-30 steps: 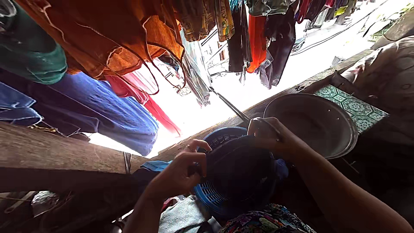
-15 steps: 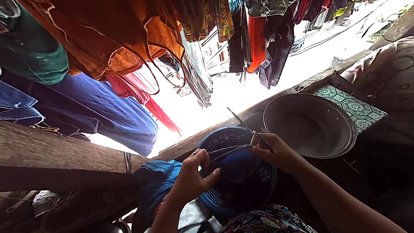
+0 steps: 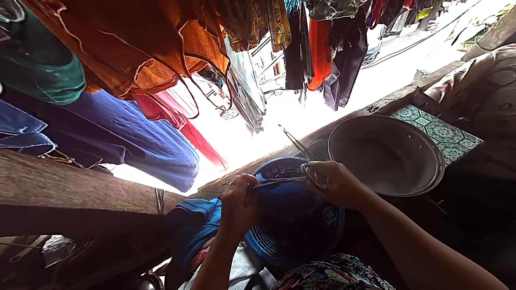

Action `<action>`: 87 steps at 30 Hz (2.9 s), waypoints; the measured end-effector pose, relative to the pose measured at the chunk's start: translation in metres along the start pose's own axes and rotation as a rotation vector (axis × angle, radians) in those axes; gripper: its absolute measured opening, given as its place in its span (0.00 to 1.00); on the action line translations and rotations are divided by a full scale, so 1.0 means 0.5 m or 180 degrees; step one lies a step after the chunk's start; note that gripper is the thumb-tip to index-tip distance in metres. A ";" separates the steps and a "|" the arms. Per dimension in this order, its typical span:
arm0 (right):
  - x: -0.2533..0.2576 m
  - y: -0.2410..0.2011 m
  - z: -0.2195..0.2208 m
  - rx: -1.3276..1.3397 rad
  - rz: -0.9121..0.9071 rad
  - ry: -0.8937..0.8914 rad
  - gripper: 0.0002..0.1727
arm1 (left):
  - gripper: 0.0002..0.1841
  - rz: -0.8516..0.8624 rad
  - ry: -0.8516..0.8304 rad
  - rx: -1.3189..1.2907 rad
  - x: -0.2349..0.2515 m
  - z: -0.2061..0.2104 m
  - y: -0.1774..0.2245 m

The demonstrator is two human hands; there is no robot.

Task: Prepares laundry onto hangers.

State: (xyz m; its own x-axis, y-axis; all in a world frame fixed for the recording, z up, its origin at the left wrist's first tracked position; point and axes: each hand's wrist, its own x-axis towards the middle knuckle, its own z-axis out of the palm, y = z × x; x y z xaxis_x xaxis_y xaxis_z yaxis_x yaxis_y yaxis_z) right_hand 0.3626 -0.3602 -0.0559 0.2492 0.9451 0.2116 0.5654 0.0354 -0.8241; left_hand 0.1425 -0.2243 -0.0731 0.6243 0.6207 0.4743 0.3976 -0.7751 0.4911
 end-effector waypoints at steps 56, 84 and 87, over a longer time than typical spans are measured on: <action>-0.213 0.129 -0.202 -0.2454 0.0095 0.0731 0.14 | 0.05 -0.1345 -0.1171 0.0092 0.041 0.080 -0.018; -0.107 0.008 0.073 -0.0052 -0.0576 0.0824 0.13 | 0.09 -0.1073 -0.0891 0.0774 0.147 -0.032 0.099; -0.084 0.000 0.098 0.0045 -0.0622 0.1080 0.13 | 0.12 -0.0155 -0.0877 0.0485 0.114 -0.042 0.135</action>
State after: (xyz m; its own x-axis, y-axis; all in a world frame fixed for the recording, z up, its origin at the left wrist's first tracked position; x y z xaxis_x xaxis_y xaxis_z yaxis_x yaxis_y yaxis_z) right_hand 0.3134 -0.3837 -0.0904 0.3851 0.7589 0.5251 0.6176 0.2108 -0.7577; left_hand 0.1909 -0.2386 0.0023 0.7525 0.6183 0.2270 0.5146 -0.7670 0.3833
